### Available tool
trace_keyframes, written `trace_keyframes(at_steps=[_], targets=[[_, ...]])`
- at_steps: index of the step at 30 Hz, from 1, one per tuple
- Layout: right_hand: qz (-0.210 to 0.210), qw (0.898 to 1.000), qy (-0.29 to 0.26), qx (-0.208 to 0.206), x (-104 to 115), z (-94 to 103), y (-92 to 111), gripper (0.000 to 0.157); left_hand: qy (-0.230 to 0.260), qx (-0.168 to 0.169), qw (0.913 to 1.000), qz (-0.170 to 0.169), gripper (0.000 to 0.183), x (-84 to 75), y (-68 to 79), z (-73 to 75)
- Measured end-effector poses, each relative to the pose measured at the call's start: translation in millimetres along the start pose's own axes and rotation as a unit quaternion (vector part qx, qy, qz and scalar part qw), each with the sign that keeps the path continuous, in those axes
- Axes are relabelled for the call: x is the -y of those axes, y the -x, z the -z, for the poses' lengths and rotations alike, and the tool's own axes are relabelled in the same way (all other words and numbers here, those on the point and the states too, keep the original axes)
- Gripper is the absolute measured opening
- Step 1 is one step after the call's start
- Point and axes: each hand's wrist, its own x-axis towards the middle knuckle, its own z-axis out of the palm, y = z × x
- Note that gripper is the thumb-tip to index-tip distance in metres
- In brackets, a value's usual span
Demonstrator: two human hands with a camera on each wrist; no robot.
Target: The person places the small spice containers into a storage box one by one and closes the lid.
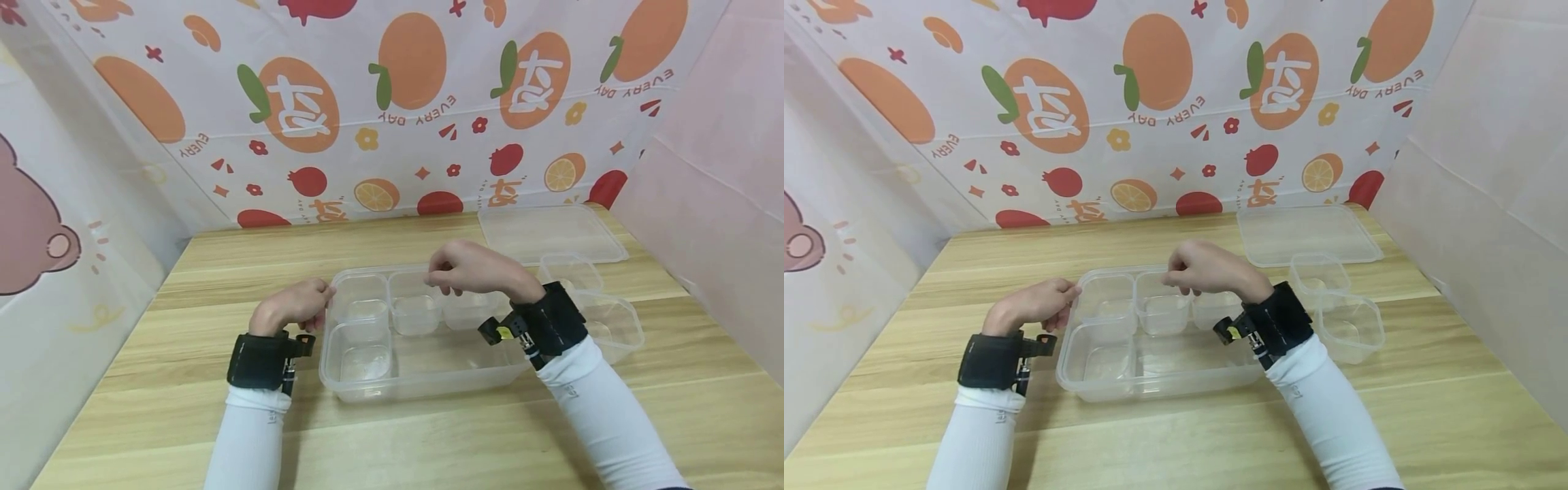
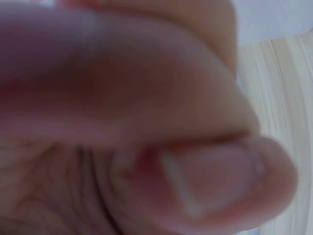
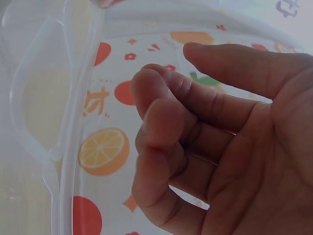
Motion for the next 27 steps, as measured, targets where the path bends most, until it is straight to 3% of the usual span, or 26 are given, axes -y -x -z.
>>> trace_keyframes(at_steps=[12, 27], targets=[[-0.001, 0.997, -0.054, -0.053, -24, 8.0, 15, 0.014, -0.006, -0.004, 0.9999, -0.013, 0.031, 0.4, -0.9, -1.1], [-0.006, 0.989, -0.11, -0.099, -46, 2.3, 30, 0.015, -0.009, -0.003, 0.9999, -0.007, 0.031, 2.3, -1.9, 0.1]])
